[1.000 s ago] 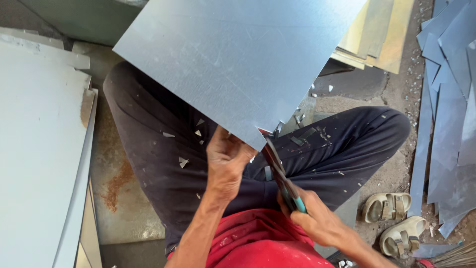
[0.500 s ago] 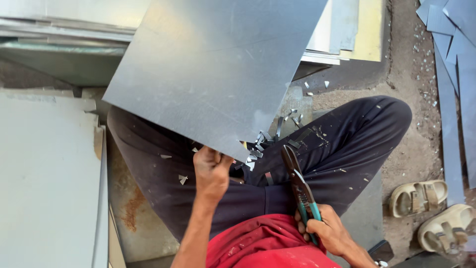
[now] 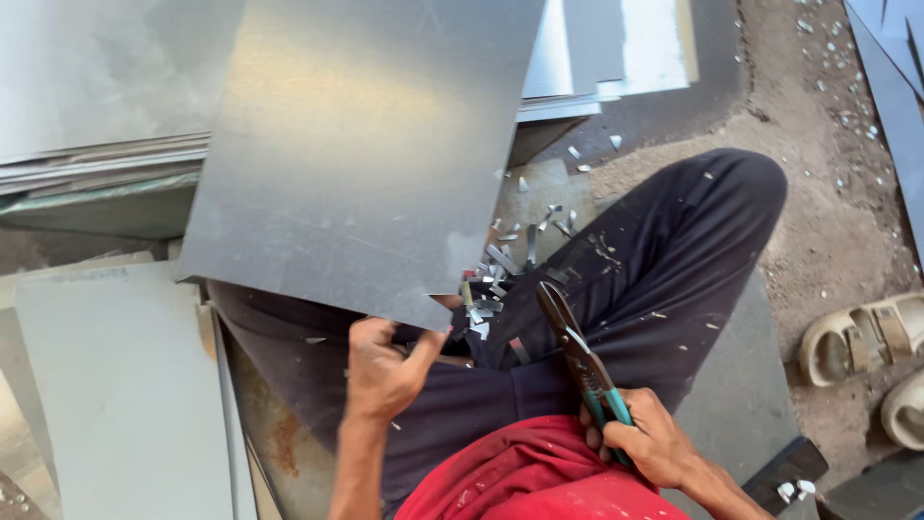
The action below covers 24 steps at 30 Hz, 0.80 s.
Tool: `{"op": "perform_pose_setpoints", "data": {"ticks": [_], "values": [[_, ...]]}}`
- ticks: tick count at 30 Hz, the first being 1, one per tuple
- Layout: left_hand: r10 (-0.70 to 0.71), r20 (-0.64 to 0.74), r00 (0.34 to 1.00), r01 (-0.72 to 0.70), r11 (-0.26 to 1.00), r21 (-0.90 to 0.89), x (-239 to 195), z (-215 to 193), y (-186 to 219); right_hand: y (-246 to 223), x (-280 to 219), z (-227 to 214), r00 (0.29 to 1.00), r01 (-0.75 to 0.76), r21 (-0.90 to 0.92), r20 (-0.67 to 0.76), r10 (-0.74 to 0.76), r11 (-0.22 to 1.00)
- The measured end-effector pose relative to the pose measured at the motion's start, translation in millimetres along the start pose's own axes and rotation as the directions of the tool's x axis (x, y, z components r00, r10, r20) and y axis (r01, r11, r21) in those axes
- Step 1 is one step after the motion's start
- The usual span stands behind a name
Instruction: The person sits on the floor and uses hand shears to cut small notches and strips from several metal sheets, placing the finished sheets in a stack.
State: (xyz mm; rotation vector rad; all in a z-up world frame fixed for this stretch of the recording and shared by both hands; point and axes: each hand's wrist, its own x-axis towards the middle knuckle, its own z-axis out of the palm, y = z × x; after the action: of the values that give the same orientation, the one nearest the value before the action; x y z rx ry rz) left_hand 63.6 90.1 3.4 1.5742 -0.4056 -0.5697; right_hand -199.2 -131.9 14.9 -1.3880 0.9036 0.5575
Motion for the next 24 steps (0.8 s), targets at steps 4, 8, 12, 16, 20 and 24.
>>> {"op": "perform_pose_setpoints", "data": {"ticks": [4,8,12,16,20,24], "values": [[-0.228,-0.080,0.971,0.103,0.690,-0.716,3.0,-2.4,7.1,9.9,-9.7,6.4,0.976,0.098,-0.097,-0.186,-0.115,0.990],[-0.339,0.064,0.939,0.303,0.723,-0.620,20.8,69.4,-0.4,1.2,-21.5,3.8,0.974,0.109,0.087,-0.210,-0.089,0.990],[-0.310,0.248,0.918,0.395,0.772,-0.497,36.8,141.6,15.2,-47.0,-35.4,-11.8,0.978,-0.087,0.018,-0.188,0.089,0.996],[-0.273,0.242,0.931,0.361,0.782,-0.508,33.6,155.1,19.5,-70.4,-42.8,-9.5,0.979,0.083,-0.059,-0.181,-0.093,0.995],[-0.267,0.203,0.942,0.335,0.784,-0.523,33.0,152.7,14.8,-73.0,-34.7,-8.5,0.967,0.050,-0.148,-0.240,-0.085,0.988],[-0.254,0.228,0.940,0.340,0.760,-0.554,31.2,152.9,10.8,-61.6,-26.0,-11.2,0.962,-0.009,-0.199,-0.269,-0.046,0.980]]}}
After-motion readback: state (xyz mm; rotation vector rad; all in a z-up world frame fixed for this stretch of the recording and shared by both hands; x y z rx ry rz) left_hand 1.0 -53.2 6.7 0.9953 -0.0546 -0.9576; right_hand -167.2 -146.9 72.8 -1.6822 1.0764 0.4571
